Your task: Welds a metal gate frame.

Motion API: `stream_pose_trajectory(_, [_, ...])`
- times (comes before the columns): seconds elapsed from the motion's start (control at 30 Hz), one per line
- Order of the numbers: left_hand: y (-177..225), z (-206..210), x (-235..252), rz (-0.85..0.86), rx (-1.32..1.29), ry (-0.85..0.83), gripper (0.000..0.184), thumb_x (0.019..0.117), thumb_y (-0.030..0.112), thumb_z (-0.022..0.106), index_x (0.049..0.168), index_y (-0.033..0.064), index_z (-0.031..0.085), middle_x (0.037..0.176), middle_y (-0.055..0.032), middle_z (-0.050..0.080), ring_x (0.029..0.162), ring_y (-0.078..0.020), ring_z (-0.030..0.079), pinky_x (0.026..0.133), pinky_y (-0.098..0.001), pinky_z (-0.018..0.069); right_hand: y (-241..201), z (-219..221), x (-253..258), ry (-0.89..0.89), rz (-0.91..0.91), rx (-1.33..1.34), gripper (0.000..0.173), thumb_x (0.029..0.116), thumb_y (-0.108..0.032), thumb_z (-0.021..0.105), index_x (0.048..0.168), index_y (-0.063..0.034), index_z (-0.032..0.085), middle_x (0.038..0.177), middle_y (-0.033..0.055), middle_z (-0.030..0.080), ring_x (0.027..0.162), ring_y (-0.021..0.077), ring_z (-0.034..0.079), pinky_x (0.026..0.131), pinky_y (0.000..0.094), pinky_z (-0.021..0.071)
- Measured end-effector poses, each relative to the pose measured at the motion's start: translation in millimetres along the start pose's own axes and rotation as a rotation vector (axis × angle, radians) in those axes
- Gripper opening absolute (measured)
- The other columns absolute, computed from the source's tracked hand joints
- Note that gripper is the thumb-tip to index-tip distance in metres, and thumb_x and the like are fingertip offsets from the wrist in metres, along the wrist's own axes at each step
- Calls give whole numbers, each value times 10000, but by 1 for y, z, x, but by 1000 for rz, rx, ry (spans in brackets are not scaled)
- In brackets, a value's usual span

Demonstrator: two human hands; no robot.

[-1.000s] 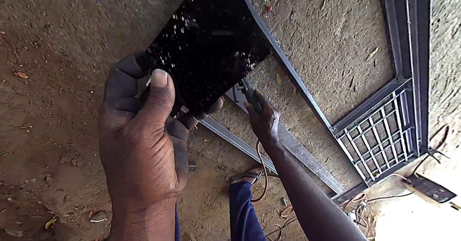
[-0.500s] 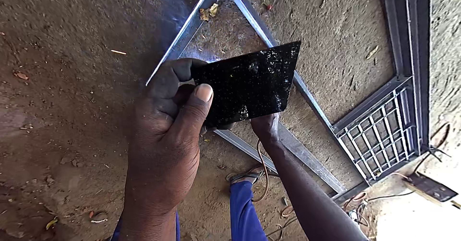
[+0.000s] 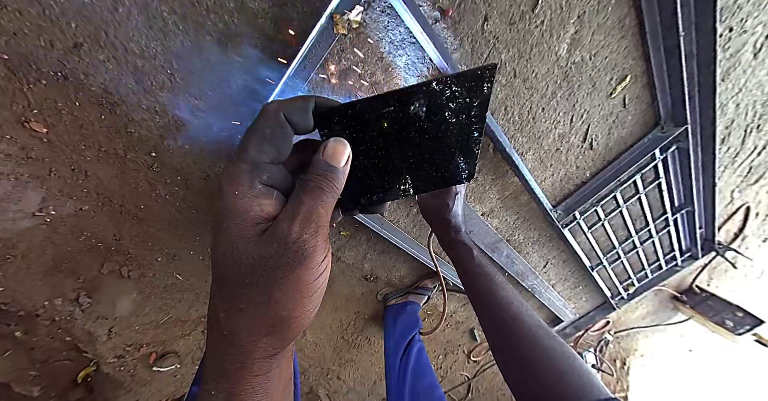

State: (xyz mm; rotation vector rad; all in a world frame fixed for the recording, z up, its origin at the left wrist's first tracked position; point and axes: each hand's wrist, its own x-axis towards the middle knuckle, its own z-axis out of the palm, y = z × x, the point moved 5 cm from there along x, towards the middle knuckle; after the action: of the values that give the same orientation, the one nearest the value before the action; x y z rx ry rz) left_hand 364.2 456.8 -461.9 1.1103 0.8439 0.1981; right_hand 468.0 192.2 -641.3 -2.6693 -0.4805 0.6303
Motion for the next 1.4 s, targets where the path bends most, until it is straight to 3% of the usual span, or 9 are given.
stream_pose_trajectory(0.3, [0,0,0,-7,-18,8,268,1063,26,483,1325,13,537,1051,-133,668,878,-259,720,759,-465,660,-4,-1,1,18,-8,-5,498,986,-336,665,1444,-151,605,1131,117,739,967,260,724,870,493,583])
stream_pose_trajectory(0.47, [-1,0,0,-6,-29,4,266,1064,20,474,1322,6,535,1047,-147,665,839,-268,717,704,-450,661,-3,-1,3,15,-3,3,505,978,-346,674,1439,-151,608,1110,112,742,949,249,724,859,490,586])
stream_pose_trajectory(0.7, [-1,-1,-1,-7,-18,11,284,1066,28,478,1345,10,528,1065,-132,671,890,-260,720,760,-467,660,0,0,5,-9,12,26,505,981,-352,666,1441,-153,605,1125,103,742,957,232,726,872,485,589])
stream_pose_trajectory(1.07, [-2,-1,-1,4,-2,21,263,1062,30,493,1320,16,544,1074,-126,667,881,-249,713,728,-430,658,-1,0,5,-5,12,17,505,975,-360,676,1427,-144,614,1108,117,737,959,251,720,870,497,582])
stream_pose_trajectory(1.2, [-1,-1,-2,-3,-18,15,270,1066,32,484,1332,10,531,1086,-132,667,910,-259,717,780,-461,655,-1,2,6,-10,15,4,538,977,-392,667,1453,-152,594,1131,119,738,1000,260,718,905,499,574])
stream_pose_trajectory(1.27, [-1,-1,-2,4,-5,15,271,1064,34,494,1331,11,536,1049,-117,675,877,-236,717,758,-427,658,-4,1,7,-10,0,13,506,982,-375,665,1430,-146,610,1136,118,739,1029,261,717,923,505,571])
stream_pose_trajectory(1.33, [-1,-3,-3,-5,2,59,268,1063,48,505,1327,33,550,1017,-83,685,853,-199,714,738,-377,652,-11,-4,5,39,-22,44,368,960,-276,680,1299,-133,689,1104,119,748,1015,266,723,900,521,577])
stream_pose_trajectory(1.37, [-2,-4,-3,-21,-34,88,263,1067,51,494,1323,34,549,1031,-102,678,855,-224,712,736,-408,652,-8,-4,3,76,-11,55,322,944,-261,690,1224,-102,703,1034,132,748,942,279,729,837,536,579])
stream_pose_trajectory(1.4, [-3,-6,-3,-36,-78,123,258,1075,61,478,1324,33,541,1068,-130,672,875,-267,717,743,-460,654,-5,-3,1,81,-2,61,405,978,-321,682,1315,-98,673,1064,131,750,934,267,732,839,517,588])
